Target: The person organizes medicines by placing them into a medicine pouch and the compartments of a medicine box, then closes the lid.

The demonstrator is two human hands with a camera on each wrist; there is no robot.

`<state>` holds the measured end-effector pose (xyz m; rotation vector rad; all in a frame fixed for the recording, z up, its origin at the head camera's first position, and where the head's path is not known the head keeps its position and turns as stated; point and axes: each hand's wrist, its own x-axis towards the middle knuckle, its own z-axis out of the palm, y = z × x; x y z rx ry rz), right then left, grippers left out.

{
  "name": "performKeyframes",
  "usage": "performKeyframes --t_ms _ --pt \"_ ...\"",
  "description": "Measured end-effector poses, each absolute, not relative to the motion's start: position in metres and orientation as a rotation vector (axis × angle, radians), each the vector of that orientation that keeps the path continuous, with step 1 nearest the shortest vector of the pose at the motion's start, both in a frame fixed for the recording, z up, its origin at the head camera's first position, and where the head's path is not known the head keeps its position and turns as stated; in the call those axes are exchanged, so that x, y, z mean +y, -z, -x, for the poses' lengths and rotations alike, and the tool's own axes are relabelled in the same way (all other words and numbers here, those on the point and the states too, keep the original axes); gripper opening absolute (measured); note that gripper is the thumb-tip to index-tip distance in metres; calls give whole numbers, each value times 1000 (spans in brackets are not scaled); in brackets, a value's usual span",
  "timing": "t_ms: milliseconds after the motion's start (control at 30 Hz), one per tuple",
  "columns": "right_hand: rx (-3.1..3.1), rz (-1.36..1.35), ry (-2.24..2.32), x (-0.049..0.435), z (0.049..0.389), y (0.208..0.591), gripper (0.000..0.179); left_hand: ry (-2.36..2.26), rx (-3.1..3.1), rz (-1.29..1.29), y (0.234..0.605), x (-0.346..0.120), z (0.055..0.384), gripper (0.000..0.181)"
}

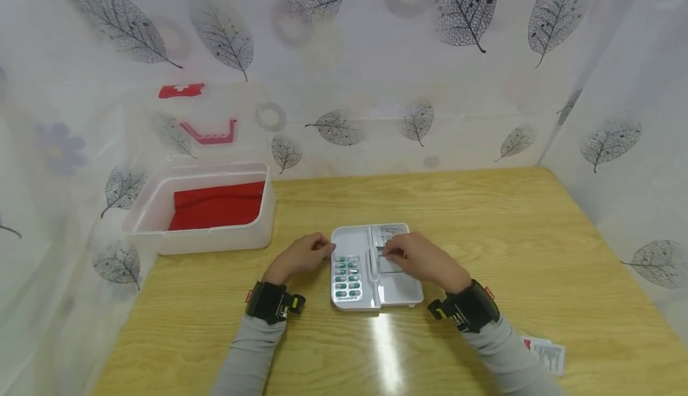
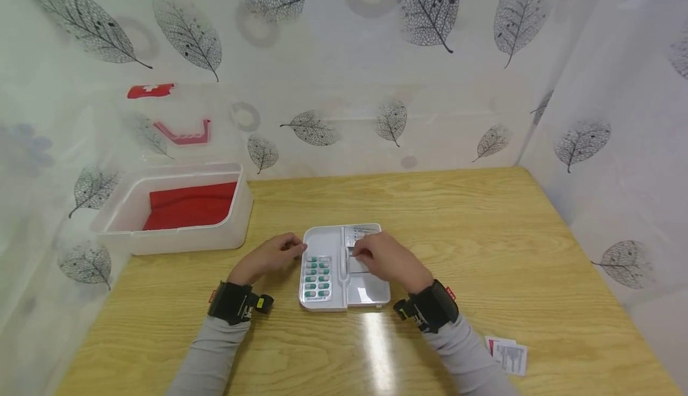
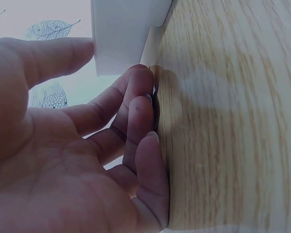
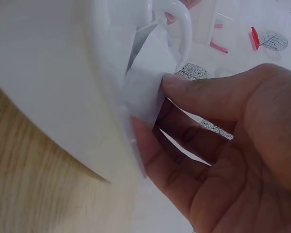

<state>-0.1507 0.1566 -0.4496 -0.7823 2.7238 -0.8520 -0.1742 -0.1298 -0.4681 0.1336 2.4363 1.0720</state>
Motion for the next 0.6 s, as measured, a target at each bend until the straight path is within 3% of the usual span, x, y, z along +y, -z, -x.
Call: performKeyframes --t_ms 600 --pt "2759 704 915 154 145 454 17 -1078 2428 -111 471 -128 175 26"
